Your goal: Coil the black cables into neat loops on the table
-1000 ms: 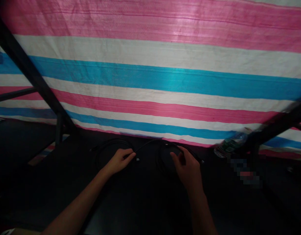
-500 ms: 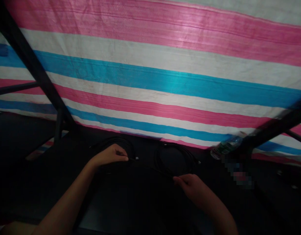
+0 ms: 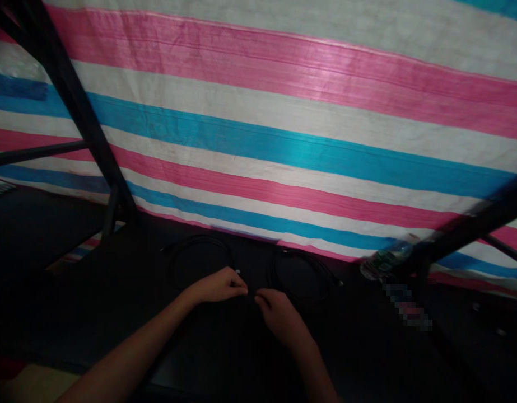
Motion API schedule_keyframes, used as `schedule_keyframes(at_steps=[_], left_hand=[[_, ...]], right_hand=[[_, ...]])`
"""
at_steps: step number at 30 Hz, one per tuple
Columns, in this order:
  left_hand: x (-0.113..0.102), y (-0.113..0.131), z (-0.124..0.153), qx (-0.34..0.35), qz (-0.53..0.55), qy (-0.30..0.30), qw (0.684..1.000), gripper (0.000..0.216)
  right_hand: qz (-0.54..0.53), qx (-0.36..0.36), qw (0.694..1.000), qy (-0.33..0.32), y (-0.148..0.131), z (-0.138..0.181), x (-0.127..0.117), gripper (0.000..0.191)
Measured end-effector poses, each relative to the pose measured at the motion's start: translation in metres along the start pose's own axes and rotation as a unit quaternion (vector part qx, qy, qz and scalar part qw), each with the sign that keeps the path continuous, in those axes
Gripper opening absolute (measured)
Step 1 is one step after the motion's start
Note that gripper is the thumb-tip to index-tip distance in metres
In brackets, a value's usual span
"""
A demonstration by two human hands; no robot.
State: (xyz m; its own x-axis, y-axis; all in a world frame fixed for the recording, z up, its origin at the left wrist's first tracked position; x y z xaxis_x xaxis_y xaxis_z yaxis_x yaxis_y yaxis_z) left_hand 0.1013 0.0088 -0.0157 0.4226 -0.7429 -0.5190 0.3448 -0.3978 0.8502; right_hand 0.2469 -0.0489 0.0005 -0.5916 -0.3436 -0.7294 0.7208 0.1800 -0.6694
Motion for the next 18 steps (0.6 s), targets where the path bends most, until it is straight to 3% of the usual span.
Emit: schedule_keyframes(at_steps=[3,7,11,18], left_hand=[[-0.001,0.004,0.000,0.002,-0.008,0.006,1.000,0.025],[0.001,-0.001,0.006,-0.052,0.044,-0.077,0.995,0.031],[0.004,0.002,0.013,-0.095,0.086,-0.120,0.984,0.036],[-0.009,0.006,0.014,-0.065,0.066,-0.081,0.992,0.033]], right_hand=[[0.005,-0.029,0.999,0.044,-0.020,-0.020,0.018,0.029],[0.032,-0.042,0.996,0.078,-0.006,-0.025,0.019,0.042],[0.112,0.006,0.972,0.206,0.026,-0.007,-0.016,0.050],[0.220,0.150,0.890,0.371,0.085,0.041,-0.091,0.044]])
Point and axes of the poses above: each hand's wrist, its own z-axis away from the middle knuckle, its own x-axis out of the palm, y = z × x, the point moved 7 cm from there along -z, towards the middle knuckle, and after that the axes turned 7 degrees about -y, right-handed, at the moved point
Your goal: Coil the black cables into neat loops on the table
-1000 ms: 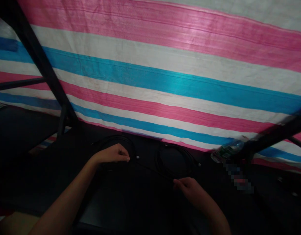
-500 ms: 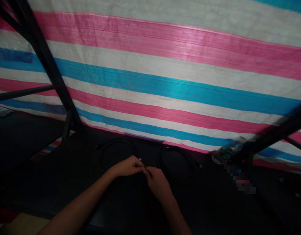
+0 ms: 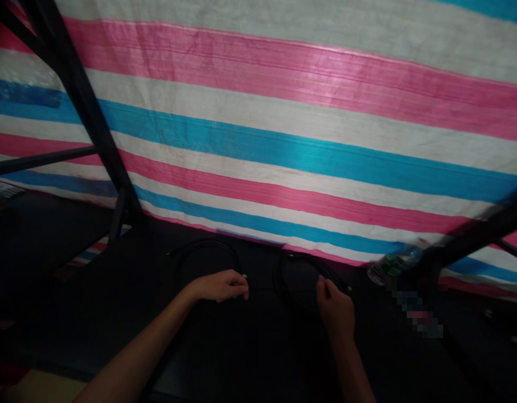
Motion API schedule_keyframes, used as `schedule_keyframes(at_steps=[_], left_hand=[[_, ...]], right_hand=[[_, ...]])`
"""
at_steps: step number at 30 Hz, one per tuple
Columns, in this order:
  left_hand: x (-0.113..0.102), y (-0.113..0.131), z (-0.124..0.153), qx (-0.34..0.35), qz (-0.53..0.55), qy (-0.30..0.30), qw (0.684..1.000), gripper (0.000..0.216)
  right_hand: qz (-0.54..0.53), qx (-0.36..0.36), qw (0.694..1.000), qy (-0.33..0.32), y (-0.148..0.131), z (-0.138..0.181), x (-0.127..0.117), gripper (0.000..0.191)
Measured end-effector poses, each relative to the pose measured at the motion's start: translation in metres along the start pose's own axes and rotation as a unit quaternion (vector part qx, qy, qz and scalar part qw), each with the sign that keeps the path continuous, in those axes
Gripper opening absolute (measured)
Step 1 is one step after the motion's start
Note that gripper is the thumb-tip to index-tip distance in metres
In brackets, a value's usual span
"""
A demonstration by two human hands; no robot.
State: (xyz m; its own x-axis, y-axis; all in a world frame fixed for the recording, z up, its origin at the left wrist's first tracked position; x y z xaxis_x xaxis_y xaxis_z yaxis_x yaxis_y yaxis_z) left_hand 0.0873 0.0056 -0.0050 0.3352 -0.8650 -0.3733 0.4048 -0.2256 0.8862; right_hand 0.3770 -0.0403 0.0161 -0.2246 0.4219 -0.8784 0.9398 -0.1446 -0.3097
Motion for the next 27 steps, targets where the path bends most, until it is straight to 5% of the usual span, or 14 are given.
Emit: schedule_keyframes(at_steps=[4,7,17,21,27], left_hand=[[-0.002,0.001,-0.007,0.062,-0.066,0.056,0.994,0.027],[0.003,0.000,-0.013,0.050,-0.109,0.085,0.989,0.026],[0.004,0.015,-0.006,0.033,-0.166,0.133,0.976,0.029],[-0.001,0.016,-0.004,0.040,-0.140,0.142,0.979,0.030],[-0.004,0.019,-0.004,0.050,-0.097,0.127,0.986,0.029]], right_hand=[[0.022,0.025,0.999,-0.011,0.021,-0.007,0.000,0.041],[0.027,-0.004,0.999,-0.047,0.003,-0.007,0.011,0.041],[-0.053,-0.213,0.971,-0.091,-0.157,0.018,0.056,0.039],[-0.075,-0.182,0.980,-0.028,-0.151,0.016,0.061,0.041],[-0.056,-0.094,0.990,0.084,-0.095,-0.004,0.038,0.043]])
Point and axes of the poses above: each hand's wrist, its own z-axis away from the middle knuckle, its own x-axis out of the palm, y = z × x, the point moved 7 cm from there along -z, towards the middle knuckle, and after that the axes turned 7 degrees about -y, right-handed, at the moved point
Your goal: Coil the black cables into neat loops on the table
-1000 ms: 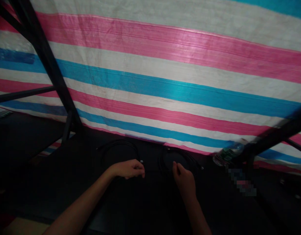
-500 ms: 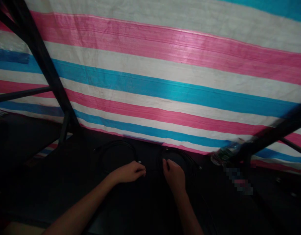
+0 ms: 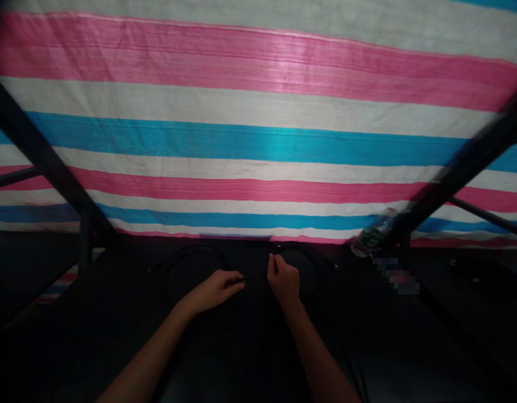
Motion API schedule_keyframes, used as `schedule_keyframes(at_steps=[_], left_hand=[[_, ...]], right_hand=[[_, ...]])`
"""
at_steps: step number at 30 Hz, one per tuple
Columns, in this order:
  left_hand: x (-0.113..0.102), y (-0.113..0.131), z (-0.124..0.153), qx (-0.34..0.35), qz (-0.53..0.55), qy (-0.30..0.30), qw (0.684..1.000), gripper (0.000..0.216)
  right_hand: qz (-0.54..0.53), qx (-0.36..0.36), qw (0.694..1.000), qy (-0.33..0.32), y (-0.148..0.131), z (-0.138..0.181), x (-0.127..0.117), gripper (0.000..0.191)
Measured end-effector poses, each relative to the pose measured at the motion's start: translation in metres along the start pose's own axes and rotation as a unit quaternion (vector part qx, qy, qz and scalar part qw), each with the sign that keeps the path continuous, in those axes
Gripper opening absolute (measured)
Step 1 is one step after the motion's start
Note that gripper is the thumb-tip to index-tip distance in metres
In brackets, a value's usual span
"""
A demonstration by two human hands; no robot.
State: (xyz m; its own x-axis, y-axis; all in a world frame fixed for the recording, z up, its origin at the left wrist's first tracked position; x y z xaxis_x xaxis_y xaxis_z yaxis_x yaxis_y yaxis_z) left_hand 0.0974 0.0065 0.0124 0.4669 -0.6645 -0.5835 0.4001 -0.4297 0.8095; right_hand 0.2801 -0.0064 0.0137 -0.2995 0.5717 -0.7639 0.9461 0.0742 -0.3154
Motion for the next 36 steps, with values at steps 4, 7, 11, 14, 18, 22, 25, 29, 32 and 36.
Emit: schedule_keyframes(at_steps=[4,7,11,14,18,22,25,29,32,36], left_hand=[[-0.005,0.000,0.001,0.009,0.006,0.010,1.000,0.030],[-0.007,0.000,0.002,0.027,0.005,0.012,1.000,0.032],[-0.001,-0.010,0.001,0.003,-0.026,-0.001,1.000,0.035],[0.006,-0.010,-0.002,0.010,-0.047,-0.004,0.999,0.034],[0.012,-0.004,-0.005,0.003,-0.064,0.007,0.998,0.034],[0.013,-0.001,-0.006,-0.008,-0.053,0.011,0.999,0.032],[0.010,0.000,-0.006,0.000,-0.041,0.022,0.999,0.032],[0.003,-0.008,-0.005,-0.020,-0.065,0.028,0.997,0.033],[-0.005,-0.015,-0.003,-0.028,-0.084,0.030,0.996,0.032],[-0.011,-0.019,0.000,-0.025,-0.109,0.040,0.993,0.031]], right_hand=[[0.038,0.115,0.991,0.064,0.055,-0.009,-0.024,0.044],[0.057,0.157,0.981,0.099,0.081,-0.009,-0.036,0.044],[0.038,0.073,0.994,0.078,0.065,-0.007,-0.029,0.040],[-0.003,-0.041,0.999,0.025,0.020,-0.001,-0.012,0.038],[-0.054,-0.136,0.989,-0.035,-0.032,0.012,0.007,0.038],[-0.056,-0.153,0.986,-0.030,-0.041,0.016,0.012,0.040],[-0.017,-0.113,0.993,0.002,-0.019,0.007,0.007,0.043],[0.058,-0.015,0.997,0.056,0.034,-0.005,-0.011,0.046],[0.112,0.078,0.986,0.094,0.073,-0.006,-0.026,0.047],[0.109,0.112,0.982,0.101,0.084,-0.006,-0.030,0.044]])
Point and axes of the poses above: each hand's wrist, its own z-axis away from the middle knuckle, its own x-axis out of the palm, y = z × x, the point moved 7 cm from there along -z, towards the middle knuckle, and after that the axes turned 7 degrees about -y, right-handed, at the moved point
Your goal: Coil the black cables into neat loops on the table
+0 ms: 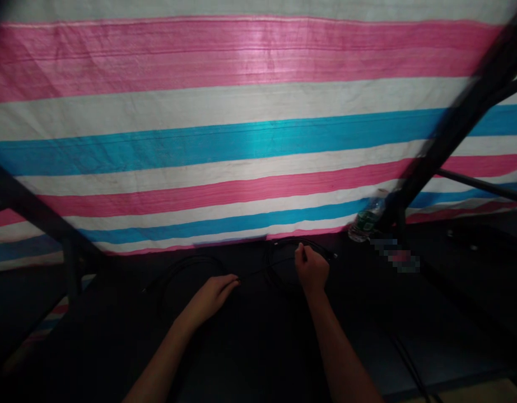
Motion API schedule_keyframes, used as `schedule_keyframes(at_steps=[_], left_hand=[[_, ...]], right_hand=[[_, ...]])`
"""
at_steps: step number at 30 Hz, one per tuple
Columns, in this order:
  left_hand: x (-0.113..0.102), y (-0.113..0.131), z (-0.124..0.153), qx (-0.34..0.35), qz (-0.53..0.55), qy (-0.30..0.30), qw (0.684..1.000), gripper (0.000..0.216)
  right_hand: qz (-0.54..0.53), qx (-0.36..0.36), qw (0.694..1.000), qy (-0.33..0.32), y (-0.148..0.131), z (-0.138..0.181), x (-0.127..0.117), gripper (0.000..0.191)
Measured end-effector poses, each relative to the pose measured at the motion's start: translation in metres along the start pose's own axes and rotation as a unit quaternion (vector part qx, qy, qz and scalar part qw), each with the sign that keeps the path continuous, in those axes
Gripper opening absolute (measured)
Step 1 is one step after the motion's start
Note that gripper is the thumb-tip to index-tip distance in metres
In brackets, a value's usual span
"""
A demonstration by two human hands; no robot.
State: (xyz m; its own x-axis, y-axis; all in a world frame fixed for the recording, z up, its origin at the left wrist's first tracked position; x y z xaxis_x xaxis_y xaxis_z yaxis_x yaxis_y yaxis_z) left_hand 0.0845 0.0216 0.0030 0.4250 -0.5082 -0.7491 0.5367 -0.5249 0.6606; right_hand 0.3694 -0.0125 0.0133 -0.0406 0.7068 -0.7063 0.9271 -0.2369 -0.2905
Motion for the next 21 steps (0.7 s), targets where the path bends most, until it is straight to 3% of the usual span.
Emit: schedule_keyframes(at_steps=[4,10,13,17,21], left_hand=[[0.012,0.004,-0.001,-0.004,-0.042,-0.009,0.999,0.031],[0.038,0.015,-0.007,0.007,-0.084,-0.036,0.996,0.029],[0.030,0.009,-0.008,0.000,-0.069,-0.003,0.998,0.028],[0.017,-0.002,-0.008,-0.005,-0.046,0.032,0.998,0.026],[0.018,0.002,-0.009,0.002,-0.021,0.032,0.999,0.025]], right_hand=[[-0.095,-0.095,0.990,-0.036,-0.041,0.010,0.007,0.038],[-0.213,-0.264,0.930,-0.145,-0.125,0.057,0.014,0.036],[-0.228,-0.266,0.924,-0.150,-0.140,0.066,0.008,0.031],[-0.281,-0.199,0.925,-0.162,-0.138,0.064,0.010,0.021],[-0.260,-0.178,0.930,-0.189,-0.137,0.070,0.022,0.028]])
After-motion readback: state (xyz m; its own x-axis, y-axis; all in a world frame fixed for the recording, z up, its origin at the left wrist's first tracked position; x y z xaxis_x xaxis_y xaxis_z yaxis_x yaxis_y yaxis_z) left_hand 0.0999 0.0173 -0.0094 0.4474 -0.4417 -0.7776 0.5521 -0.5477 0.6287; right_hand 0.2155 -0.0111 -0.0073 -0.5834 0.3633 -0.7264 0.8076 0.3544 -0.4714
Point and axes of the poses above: each hand's wrist, its own z-axis away from the middle knuckle, its own x-axis out of the palm, y = z × x, the point moved 7 cm from there along -z, towards the middle knuckle, and after that the axes turned 7 degrees about -y, right-handed, at the moved point
